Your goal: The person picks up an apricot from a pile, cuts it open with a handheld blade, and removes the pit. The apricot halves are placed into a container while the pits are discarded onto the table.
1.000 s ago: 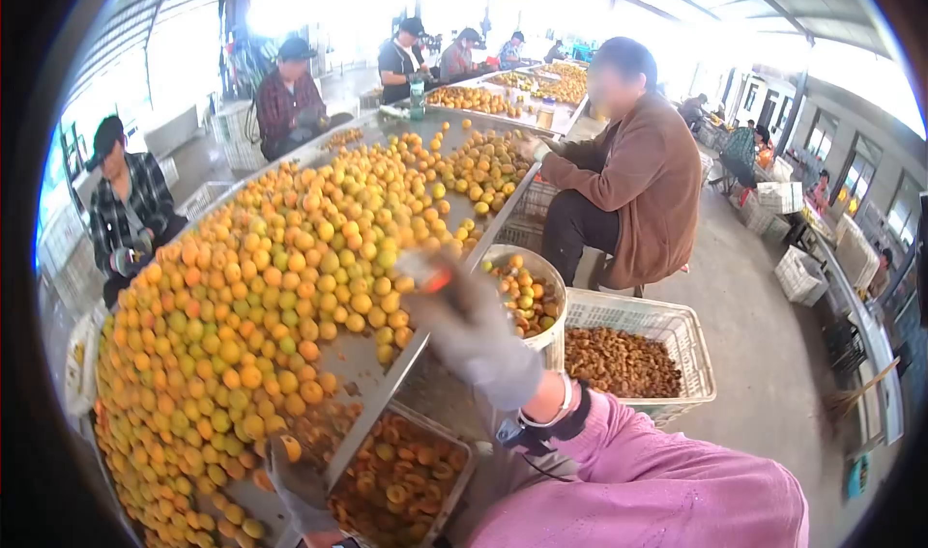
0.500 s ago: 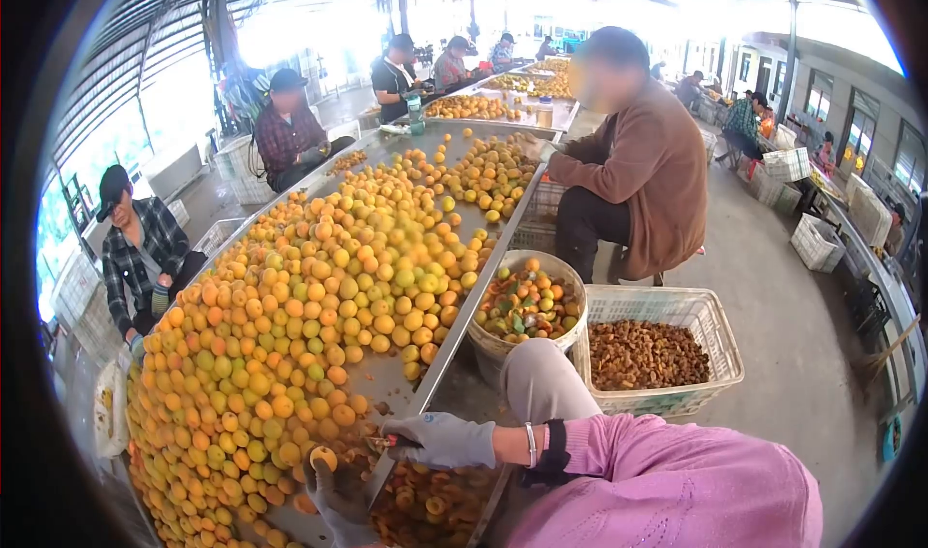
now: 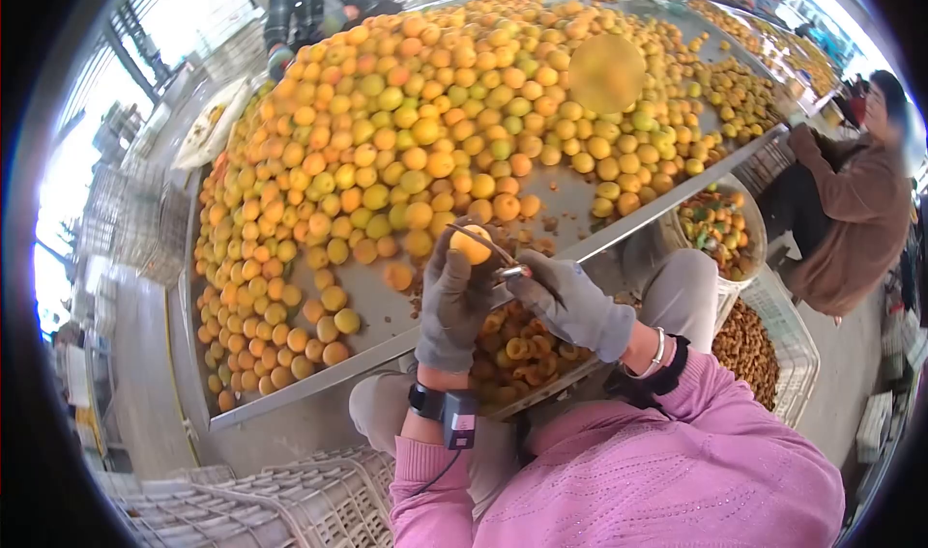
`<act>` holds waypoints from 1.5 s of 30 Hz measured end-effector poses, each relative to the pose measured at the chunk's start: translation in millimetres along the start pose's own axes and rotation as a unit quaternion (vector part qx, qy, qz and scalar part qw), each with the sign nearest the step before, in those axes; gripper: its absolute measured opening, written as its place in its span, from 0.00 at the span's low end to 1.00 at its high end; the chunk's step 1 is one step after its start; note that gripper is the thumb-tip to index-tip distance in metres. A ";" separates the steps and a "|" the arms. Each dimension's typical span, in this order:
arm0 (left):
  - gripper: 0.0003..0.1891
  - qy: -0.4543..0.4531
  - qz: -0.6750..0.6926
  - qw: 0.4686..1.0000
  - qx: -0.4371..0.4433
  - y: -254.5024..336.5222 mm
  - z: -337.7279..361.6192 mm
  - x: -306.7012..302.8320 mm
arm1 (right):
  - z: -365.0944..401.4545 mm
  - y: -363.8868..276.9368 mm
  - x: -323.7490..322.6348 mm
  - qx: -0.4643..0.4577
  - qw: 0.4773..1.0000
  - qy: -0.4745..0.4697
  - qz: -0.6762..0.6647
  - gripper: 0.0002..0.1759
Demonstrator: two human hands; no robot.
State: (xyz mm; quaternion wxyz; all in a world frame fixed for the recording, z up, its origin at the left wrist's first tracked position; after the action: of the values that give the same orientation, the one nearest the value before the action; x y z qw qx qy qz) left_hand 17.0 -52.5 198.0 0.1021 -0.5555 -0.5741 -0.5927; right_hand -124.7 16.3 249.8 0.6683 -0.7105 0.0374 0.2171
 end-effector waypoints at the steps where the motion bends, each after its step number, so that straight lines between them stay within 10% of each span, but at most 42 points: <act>1: 0.27 0.008 -0.005 1.000 0.007 -0.1 -0.1 -2.7 | -1.1 -0.9 1.5 0.001 1.000 0.000 -0.008 0.15; 21: 0.26 0.001 0.008 0.999 -0.031 19.2 -13.7 -3.3 | -23.9 11.3 -0.6 0.012 0.997 -0.021 0.075 0.14; 27: 0.25 -0.060 -0.442 0.882 -0.152 58.1 -22.4 0.7 | -18.4 37.2 -2.0 0.032 0.993 -0.094 0.060 0.13; 31: 0.24 -0.006 -0.362 0.926 -0.111 36.7 -11.6 7.5 | -13.0 41.0 8.0 0.009 0.993 -0.067 -0.100 0.15; 34: 0.29 0.054 -0.034 0.998 0.002 2.8 -7.5 13.5 | -15.1 29.7 11.7 0.007 0.988 -0.020 -0.153 0.16; 41: 0.23 -0.016 -0.080 0.996 -0.037 22.3 -7.5 7.9 | -17.5 24.9 1.0 0.014 0.997 -0.040 -0.065 0.17; 45: 0.20 0.027 -0.154 0.966 -0.208 51.0 -9.6 15.5 | -16.6 40.0 4.0 0.011 0.994 -0.101 -0.045 0.17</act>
State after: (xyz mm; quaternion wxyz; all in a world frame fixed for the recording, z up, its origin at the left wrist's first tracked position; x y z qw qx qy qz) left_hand 44.9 -68.5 241.6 -0.0925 -0.4533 -0.5134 -0.7227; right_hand -130.5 -3.0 211.3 0.6854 -0.6786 -0.0597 0.2574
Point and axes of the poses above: each hand's wrist, its own z-axis away from the middle knuckle, its own x-axis out of the palm, y = z × x, the point moved 3 cm from there along -z, towards the middle knuckle, and after that the axes turned 10 degrees about -y, right-handed, at the moved point
